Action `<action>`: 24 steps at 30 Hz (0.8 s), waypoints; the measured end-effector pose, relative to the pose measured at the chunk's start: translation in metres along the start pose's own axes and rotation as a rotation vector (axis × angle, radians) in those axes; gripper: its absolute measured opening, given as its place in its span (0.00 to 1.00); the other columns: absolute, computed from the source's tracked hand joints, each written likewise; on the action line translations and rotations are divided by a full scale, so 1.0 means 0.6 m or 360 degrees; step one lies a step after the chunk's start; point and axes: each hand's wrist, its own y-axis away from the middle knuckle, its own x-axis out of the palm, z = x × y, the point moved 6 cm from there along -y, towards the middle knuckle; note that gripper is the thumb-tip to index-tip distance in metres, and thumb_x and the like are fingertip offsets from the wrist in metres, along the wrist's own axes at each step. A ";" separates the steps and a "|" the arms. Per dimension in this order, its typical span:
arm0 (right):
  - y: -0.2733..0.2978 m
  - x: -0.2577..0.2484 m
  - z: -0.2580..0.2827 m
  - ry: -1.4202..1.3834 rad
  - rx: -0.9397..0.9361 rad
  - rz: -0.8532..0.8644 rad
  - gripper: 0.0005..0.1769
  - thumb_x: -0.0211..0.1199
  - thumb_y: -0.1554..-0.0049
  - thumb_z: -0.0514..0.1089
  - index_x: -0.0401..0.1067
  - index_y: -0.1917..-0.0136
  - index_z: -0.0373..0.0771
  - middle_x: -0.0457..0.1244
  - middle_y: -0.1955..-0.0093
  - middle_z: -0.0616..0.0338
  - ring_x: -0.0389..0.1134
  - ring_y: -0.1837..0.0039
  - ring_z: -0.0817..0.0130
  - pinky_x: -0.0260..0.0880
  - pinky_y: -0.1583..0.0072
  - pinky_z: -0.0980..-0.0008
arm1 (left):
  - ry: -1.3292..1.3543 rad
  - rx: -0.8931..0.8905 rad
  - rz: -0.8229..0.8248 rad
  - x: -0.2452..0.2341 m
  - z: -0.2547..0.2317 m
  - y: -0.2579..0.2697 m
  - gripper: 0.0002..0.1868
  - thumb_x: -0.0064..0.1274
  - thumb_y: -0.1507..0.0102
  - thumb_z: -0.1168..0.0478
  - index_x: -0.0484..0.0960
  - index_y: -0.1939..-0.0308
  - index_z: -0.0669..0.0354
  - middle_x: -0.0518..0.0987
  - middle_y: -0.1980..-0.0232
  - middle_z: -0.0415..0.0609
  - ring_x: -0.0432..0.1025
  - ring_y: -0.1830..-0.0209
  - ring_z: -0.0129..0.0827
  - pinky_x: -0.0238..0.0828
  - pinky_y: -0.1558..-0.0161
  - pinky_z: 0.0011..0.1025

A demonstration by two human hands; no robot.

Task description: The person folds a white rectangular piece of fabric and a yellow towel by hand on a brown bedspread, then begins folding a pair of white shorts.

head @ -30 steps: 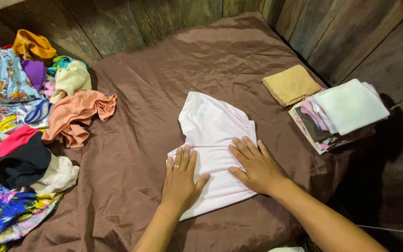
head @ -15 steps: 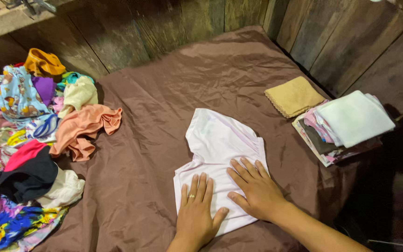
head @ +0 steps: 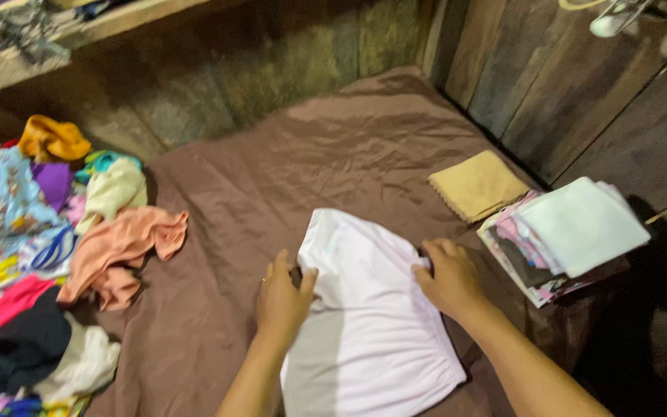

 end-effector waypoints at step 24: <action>0.001 -0.010 -0.035 -0.0233 0.0275 -0.0071 0.16 0.63 0.47 0.46 0.76 0.46 0.40 0.71 0.52 0.50 0.72 0.50 0.52 0.71 0.49 0.57 | 0.0377 -0.0868 0.1269 0.051 0.025 -0.066 0.20 0.41 0.31 0.39 0.81 0.56 0.46 0.71 0.80 0.41 0.58 0.83 0.26 0.55 0.78 0.27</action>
